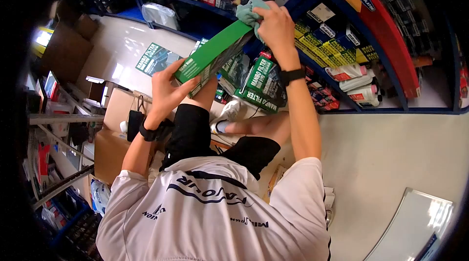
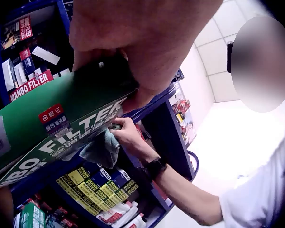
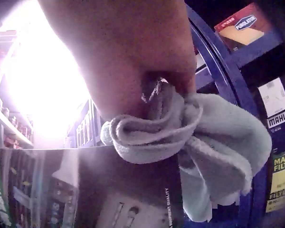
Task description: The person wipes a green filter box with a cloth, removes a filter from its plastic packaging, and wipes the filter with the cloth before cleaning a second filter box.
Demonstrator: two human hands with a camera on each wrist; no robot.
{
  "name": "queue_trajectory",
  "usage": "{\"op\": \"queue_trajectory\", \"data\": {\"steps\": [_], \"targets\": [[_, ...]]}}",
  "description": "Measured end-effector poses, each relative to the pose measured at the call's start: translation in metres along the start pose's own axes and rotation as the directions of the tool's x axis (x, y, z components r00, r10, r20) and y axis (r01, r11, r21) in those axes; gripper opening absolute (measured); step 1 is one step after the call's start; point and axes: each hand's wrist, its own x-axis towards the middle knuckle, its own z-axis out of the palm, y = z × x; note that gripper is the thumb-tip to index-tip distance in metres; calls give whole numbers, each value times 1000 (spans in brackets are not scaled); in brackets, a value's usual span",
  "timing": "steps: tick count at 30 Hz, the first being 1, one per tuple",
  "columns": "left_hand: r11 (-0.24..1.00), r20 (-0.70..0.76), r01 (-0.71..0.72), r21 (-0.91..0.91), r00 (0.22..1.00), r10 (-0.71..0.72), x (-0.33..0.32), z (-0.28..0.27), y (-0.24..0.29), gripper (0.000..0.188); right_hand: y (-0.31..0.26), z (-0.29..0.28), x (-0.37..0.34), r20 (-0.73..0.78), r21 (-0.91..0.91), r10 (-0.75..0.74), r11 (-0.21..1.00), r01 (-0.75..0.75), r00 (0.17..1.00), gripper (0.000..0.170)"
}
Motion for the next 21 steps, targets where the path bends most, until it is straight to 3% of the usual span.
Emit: {"op": "queue_trajectory", "data": {"steps": [3, 7, 12, 19, 21], "targets": [[998, 15, 55, -5, 998, -55, 2, -1, 5, 52, -35, -17, -8, 115, 23, 60, 998, -63, 992, 41], [997, 14, 81, -4, 997, -81, 9, 9, 9, 51, -78, -21, -25, 25, 83, -52, 995, 49, 998, 41], [997, 17, 62, 37, 998, -63, 2, 11, 5, 55, -132, -46, -44, 52, 132, -93, 988, 85, 994, 42], [994, 47, 91, -62, 995, -88, -10, 5, -3, 55, -137, -42, -46, 25, 182, -72, 981, 66, 997, 41], [979, 73, 173, -108, 983, -166, -11, -1, -2, 55, -134, -37, -39, -5, 220, -55, 974, 55, 998, 41]]}}
